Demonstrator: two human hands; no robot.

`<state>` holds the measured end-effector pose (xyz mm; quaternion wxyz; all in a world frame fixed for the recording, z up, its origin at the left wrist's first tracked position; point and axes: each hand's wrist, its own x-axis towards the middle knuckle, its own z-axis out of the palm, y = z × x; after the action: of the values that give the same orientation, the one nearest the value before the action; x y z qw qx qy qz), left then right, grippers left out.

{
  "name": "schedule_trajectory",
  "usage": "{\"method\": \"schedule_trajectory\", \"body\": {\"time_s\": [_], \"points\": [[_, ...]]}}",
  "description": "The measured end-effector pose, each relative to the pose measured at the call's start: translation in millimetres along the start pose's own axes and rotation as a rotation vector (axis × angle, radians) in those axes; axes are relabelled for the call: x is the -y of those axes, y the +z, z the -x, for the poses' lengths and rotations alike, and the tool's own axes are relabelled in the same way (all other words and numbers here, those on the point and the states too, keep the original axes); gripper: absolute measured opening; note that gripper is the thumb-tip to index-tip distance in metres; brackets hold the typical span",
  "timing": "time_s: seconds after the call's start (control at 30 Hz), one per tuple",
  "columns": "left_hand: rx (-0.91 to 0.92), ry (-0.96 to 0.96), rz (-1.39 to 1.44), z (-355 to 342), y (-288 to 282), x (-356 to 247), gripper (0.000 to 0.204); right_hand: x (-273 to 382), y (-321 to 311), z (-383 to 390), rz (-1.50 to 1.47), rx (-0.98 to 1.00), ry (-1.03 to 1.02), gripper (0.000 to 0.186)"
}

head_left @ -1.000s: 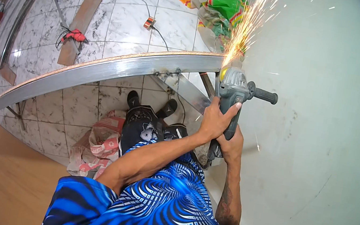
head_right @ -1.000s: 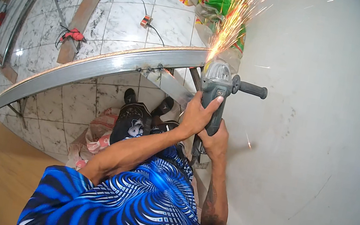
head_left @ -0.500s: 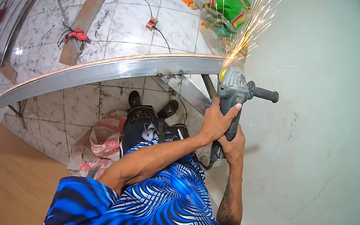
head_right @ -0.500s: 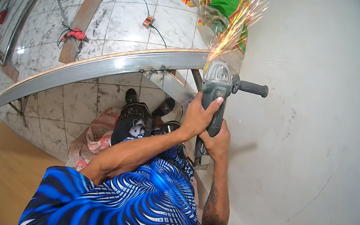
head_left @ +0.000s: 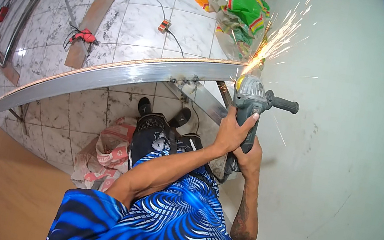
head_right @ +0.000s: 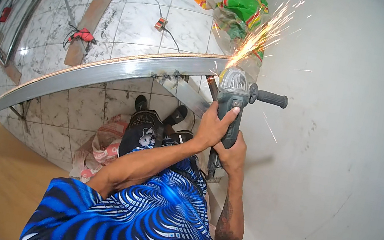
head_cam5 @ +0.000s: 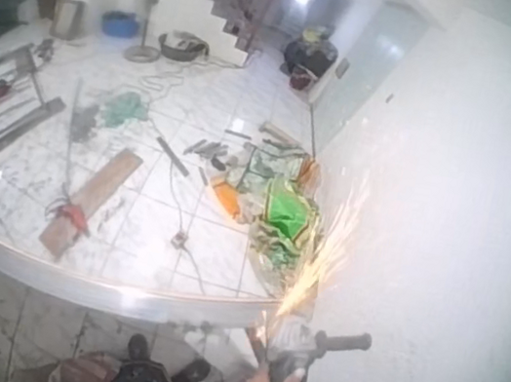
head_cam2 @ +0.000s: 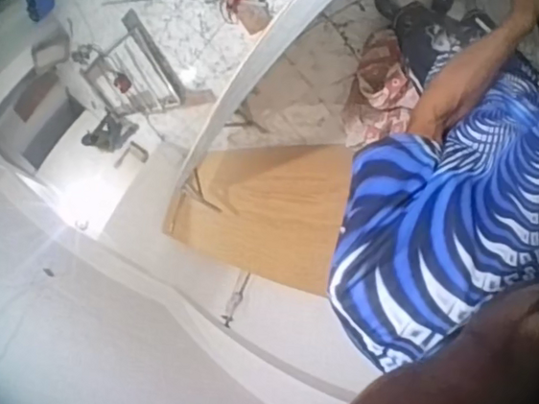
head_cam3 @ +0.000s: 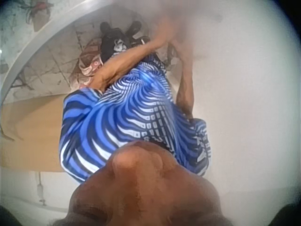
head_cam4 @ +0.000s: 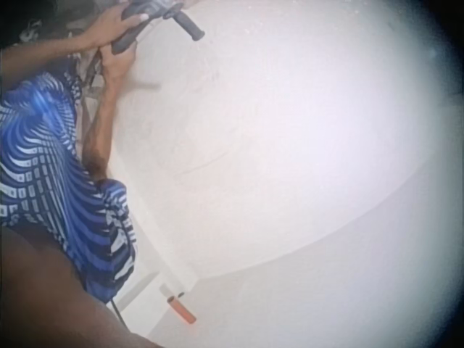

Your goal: The person uses a power grinder to smooth the edges of a metal frame, moving the tool along the length of the metal while holding the frame steady.

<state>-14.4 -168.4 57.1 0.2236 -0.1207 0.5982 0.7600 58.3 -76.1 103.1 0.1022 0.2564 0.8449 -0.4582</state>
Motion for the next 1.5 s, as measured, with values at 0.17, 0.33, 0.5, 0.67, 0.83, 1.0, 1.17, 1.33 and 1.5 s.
{"method": "schedule_trajectory", "body": {"time_s": [0.17, 0.33, 0.5, 0.67, 0.83, 1.0, 1.17, 1.33, 1.5], "points": [[0.004, -0.015, -0.036, -0.9, 0.8, 1.4, 0.064, -3.1, 2.3, -0.8, -0.045, -0.017, -0.021, 0.051], [0.005, -0.042, -0.079, -3.0, -1.2, -1.0, 0.065, 5.0, 5.0, 0.7, -0.026, -0.018, 0.022, 0.052], [0.006, -0.017, -0.054, -2.9, 0.7, 2.1, 0.065, 1.2, 5.1, 0.0, -0.005, -0.033, 0.032, 0.052], [0.001, -0.017, -0.058, 1.2, 4.5, 3.3, 0.064, -1.4, 0.1, -0.6, -0.041, -0.015, 0.002, 0.051], [0.004, -0.047, -0.064, 3.2, 4.2, -3.7, 0.062, -1.8, -1.9, -1.7, 0.009, -0.019, -0.001, 0.051], [-0.001, 0.022, -0.034, 0.5, 7.4, 6.3, 0.059, -9.0, -1.0, -4.5, 0.006, -0.043, -0.002, 0.052], [0.007, 0.002, -0.064, 1.1, 9.3, 10.7, 0.057, -9.9, -2.9, -2.3, -0.002, -0.037, -0.012, 0.054], [-0.005, 0.018, -0.036, 3.6, 9.8, 6.6, 0.057, -15.5, -8.5, -3.5, 0.029, -0.027, -0.033, 0.054], [-0.006, 0.067, 0.016, 1.1, 11.6, 16.6, 0.057, -15.3, -10.0, -3.9, 0.043, -0.017, -0.062, 0.053]]}}
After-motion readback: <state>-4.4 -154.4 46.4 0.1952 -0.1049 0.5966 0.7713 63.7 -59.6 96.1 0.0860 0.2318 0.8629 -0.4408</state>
